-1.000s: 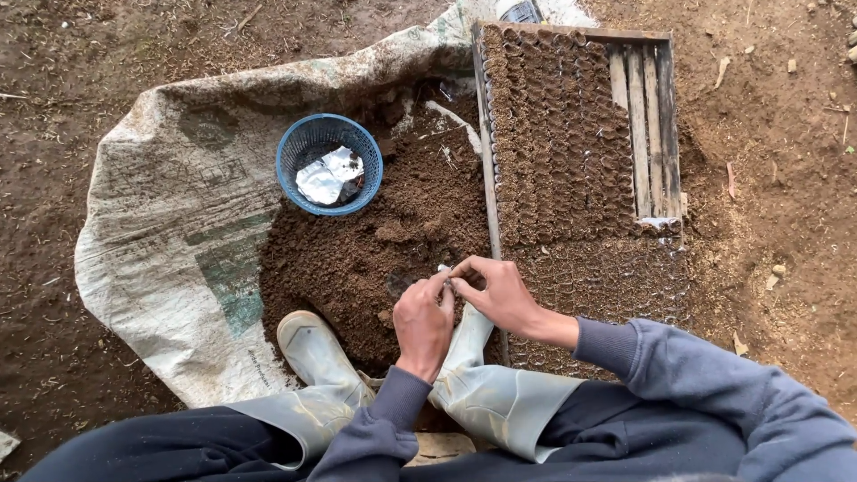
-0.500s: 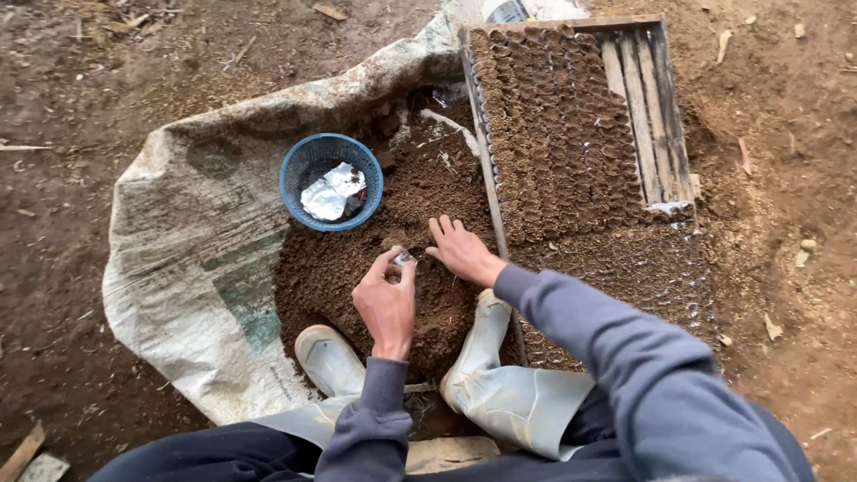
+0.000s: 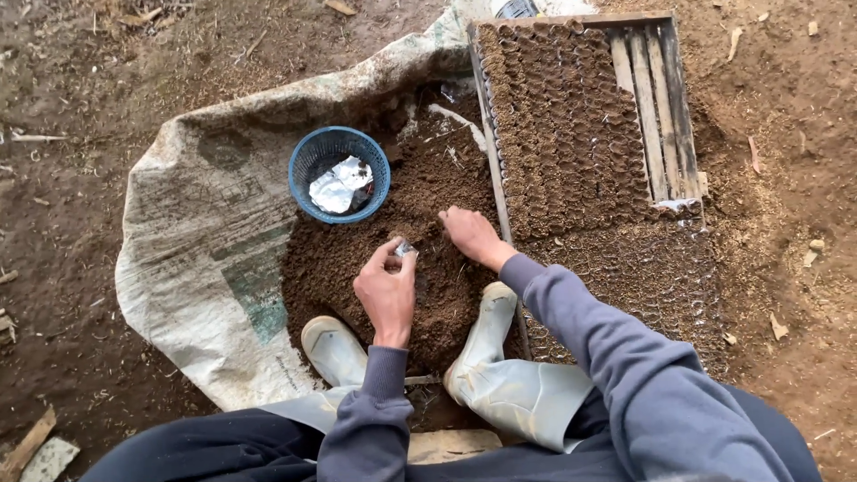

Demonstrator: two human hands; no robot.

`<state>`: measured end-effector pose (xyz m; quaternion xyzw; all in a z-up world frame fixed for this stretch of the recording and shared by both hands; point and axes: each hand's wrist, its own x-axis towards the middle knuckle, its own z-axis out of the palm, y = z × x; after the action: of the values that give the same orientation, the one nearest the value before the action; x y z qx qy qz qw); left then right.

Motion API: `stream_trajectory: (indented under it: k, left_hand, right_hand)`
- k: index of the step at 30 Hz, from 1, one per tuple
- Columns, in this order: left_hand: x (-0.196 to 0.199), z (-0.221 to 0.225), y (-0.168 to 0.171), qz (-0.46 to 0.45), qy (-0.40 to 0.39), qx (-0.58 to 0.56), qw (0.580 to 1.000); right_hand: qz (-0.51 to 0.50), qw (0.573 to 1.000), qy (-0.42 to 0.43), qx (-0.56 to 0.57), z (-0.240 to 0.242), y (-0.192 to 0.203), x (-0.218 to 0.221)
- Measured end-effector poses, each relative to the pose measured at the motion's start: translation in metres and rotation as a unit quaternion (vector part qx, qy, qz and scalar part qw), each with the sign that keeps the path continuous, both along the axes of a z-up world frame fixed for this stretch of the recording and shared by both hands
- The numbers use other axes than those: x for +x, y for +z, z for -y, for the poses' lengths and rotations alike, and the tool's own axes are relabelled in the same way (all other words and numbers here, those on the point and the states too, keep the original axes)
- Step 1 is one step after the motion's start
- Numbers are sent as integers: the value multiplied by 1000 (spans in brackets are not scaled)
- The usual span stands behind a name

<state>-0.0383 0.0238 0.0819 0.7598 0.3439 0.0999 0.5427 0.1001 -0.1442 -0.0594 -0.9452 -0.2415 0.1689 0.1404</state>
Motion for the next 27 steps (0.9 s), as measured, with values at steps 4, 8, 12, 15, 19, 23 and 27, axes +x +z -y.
stream_trajectory:
  k: [4, 8, 12, 15, 19, 23, 27]
  left_hand:
    - [4, 1, 4, -1, -4, -28, 1000]
    - [5, 2, 1, -6, -11, -39, 999]
    - [5, 3, -3, -5, -11, -43, 999]
    - [4, 3, -4, -14, -21, -42, 999]
    - [5, 6, -1, -20, -31, -43, 998]
    - [3, 11, 2, -29, -44, -30, 998]
    - [-1, 11, 0, -32, -46, -25, 998]
  right_hand:
    - [-128, 985, -95, 62, 8, -1, 15]
    - [-133, 986, -38, 92, 7, -23, 21]
    - [93, 993, 68, -32, 3, -22, -10]
    - [168, 972, 97, -133, 3, -39, -28]
    - [261, 941, 127, -174, 1, -42, -23]
    - [144, 977, 132, -89, 14, -48, -8]
    - [252, 948, 152, -120, 27, -81, -11]
